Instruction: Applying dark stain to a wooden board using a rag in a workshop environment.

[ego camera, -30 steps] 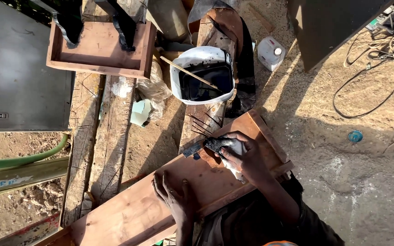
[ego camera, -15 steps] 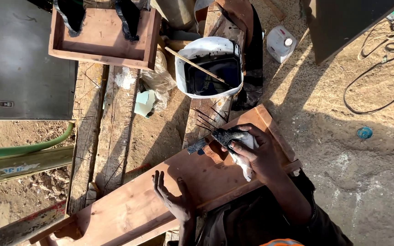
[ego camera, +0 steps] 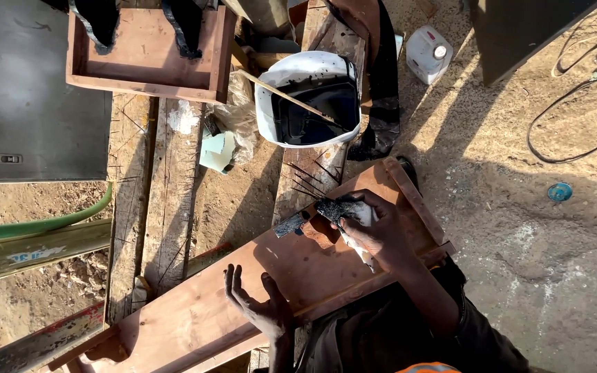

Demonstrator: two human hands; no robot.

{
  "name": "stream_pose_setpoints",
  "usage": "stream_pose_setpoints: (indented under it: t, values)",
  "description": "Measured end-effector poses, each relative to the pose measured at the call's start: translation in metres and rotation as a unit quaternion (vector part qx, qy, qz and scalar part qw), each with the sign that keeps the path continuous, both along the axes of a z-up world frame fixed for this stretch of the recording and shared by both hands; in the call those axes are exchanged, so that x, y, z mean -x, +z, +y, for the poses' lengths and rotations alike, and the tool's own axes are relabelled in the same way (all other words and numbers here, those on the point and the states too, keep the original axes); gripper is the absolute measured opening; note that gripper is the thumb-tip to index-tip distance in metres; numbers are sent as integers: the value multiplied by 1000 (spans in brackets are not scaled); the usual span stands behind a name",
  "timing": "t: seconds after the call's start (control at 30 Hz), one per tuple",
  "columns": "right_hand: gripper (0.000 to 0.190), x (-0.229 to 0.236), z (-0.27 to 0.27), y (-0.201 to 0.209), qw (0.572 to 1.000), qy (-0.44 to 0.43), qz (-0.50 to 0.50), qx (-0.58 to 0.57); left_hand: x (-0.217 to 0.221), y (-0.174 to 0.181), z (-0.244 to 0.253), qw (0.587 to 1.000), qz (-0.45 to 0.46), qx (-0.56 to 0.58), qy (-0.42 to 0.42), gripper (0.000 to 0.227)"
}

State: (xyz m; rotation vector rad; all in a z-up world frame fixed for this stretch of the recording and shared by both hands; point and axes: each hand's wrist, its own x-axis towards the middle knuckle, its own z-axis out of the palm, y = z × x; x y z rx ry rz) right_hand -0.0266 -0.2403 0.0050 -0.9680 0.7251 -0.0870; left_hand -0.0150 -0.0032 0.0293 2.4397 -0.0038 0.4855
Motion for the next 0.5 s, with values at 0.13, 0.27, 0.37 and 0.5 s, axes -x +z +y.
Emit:
stream_pose_setpoints:
  t: [0.13,0.27,0.37,0.5]
  values:
    - [26,-2,-8,21,999,9,-49,16,0,-1,-1,1000,-7,-19,-3,47]
    - [29,-3,-10,21,998,25,-38,47,0,-3,-1,1000,7,-18,1,47]
    - [15,-4,-6,22,997,11,-57,48,0,-4,-1,1000,3,-28,5,48]
    - [22,-8,0,25,990,11,14,137,0,-6,2,999,8,-31,-5,46]
